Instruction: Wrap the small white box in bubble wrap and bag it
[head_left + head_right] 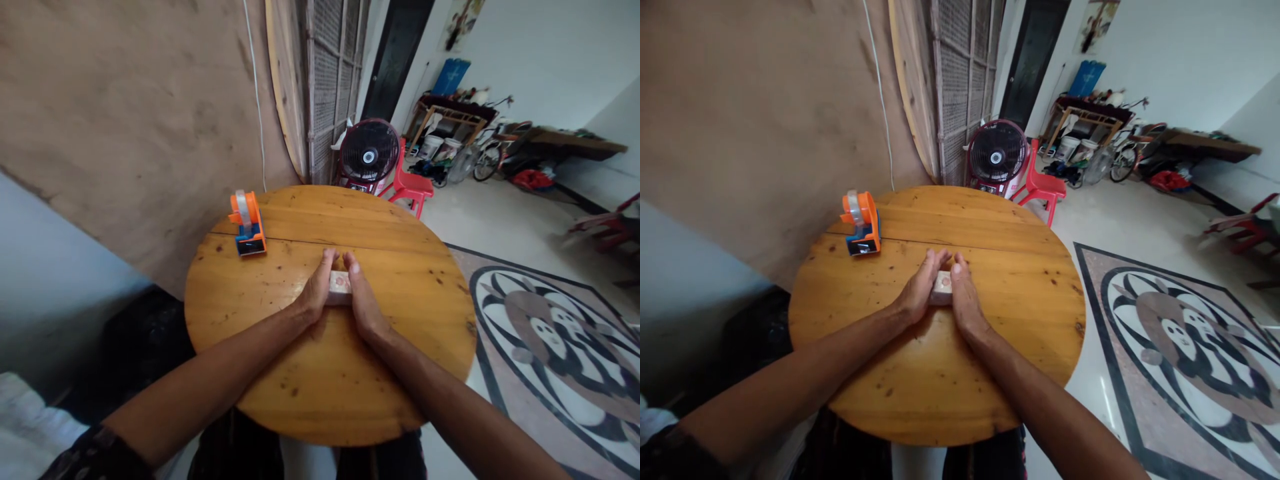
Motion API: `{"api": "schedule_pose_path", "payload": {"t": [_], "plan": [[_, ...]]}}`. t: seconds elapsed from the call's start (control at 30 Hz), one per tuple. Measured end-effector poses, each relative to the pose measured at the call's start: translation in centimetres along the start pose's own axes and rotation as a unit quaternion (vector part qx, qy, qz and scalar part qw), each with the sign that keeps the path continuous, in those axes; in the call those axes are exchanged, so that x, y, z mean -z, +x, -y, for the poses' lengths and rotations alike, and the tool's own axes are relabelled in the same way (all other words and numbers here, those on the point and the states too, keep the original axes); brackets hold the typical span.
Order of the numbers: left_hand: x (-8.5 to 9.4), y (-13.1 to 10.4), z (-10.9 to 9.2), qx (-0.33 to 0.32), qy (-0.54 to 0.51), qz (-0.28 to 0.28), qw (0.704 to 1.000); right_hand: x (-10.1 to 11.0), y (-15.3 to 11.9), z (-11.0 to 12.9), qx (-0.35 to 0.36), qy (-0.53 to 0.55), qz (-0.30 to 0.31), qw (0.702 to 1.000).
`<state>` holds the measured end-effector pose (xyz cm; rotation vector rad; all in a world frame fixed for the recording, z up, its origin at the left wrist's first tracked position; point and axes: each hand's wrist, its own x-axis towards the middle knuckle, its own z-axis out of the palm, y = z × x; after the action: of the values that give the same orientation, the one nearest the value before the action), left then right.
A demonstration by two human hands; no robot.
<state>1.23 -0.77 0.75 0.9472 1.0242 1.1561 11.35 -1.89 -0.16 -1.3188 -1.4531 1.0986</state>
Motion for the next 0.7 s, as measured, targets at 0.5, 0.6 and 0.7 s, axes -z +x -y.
{"api": "schedule_pose_path", "payload": {"t": [0.5, 0.6, 0.7], "plan": [[5.4, 1.8, -3.8, 0.056, 0.242, 0.029, 0.968, 7.4, 2.3, 2.4, 0.086, -0.072, 0.103, 0.988], [5.8, 1.6, -4.1, 0.084, 0.277, 0.120, 0.950, 6.8, 2.9, 2.9, 0.150, -0.138, 0.131, 0.970], [6.0, 1.3, -4.4, 0.085, 0.283, 0.168, 0.941, 6.3, 3.6, 2.6, 0.197, -0.176, 0.147, 0.953]]}}
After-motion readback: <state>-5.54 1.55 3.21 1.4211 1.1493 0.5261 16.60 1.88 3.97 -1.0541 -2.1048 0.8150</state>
